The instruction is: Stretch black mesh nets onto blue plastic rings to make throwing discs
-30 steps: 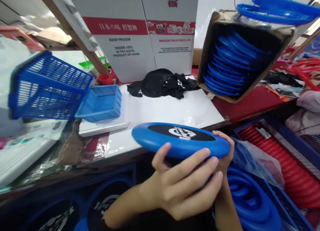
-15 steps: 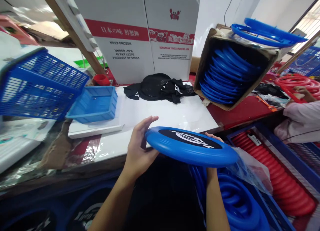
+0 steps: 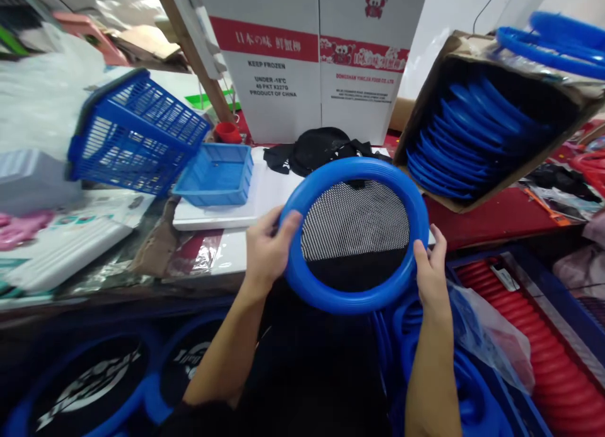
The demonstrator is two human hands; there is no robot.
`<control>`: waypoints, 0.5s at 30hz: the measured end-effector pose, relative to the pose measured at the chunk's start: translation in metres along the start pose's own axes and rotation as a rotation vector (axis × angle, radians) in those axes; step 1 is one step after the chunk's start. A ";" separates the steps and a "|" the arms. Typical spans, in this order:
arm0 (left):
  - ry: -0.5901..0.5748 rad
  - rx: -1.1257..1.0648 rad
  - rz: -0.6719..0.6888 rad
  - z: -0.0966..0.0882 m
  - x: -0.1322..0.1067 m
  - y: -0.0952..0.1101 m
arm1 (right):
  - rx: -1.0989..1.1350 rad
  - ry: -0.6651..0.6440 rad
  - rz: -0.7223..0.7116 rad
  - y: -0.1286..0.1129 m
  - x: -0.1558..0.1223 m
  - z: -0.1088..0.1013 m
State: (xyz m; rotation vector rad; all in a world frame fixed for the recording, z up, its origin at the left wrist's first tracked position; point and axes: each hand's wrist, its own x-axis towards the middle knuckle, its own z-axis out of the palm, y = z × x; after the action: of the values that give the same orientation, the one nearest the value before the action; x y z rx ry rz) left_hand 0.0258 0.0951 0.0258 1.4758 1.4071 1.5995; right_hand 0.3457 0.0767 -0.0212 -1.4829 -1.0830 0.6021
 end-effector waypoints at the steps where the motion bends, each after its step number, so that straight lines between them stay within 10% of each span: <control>1: 0.003 -0.040 -0.085 -0.003 0.007 -0.008 | 0.014 -0.066 0.035 -0.006 0.006 0.004; 7: -0.142 -0.221 -0.483 -0.025 0.021 -0.055 | 0.134 -0.357 0.435 0.009 0.021 0.033; 15: -0.063 -0.287 -0.536 -0.025 0.023 -0.065 | 0.471 -0.386 0.504 0.007 0.009 0.035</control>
State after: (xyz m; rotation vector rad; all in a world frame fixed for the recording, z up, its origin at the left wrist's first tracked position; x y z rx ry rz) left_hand -0.0197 0.1274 -0.0214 0.8781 1.3262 1.3289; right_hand 0.3228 0.1022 -0.0341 -1.2408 -0.7641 1.4406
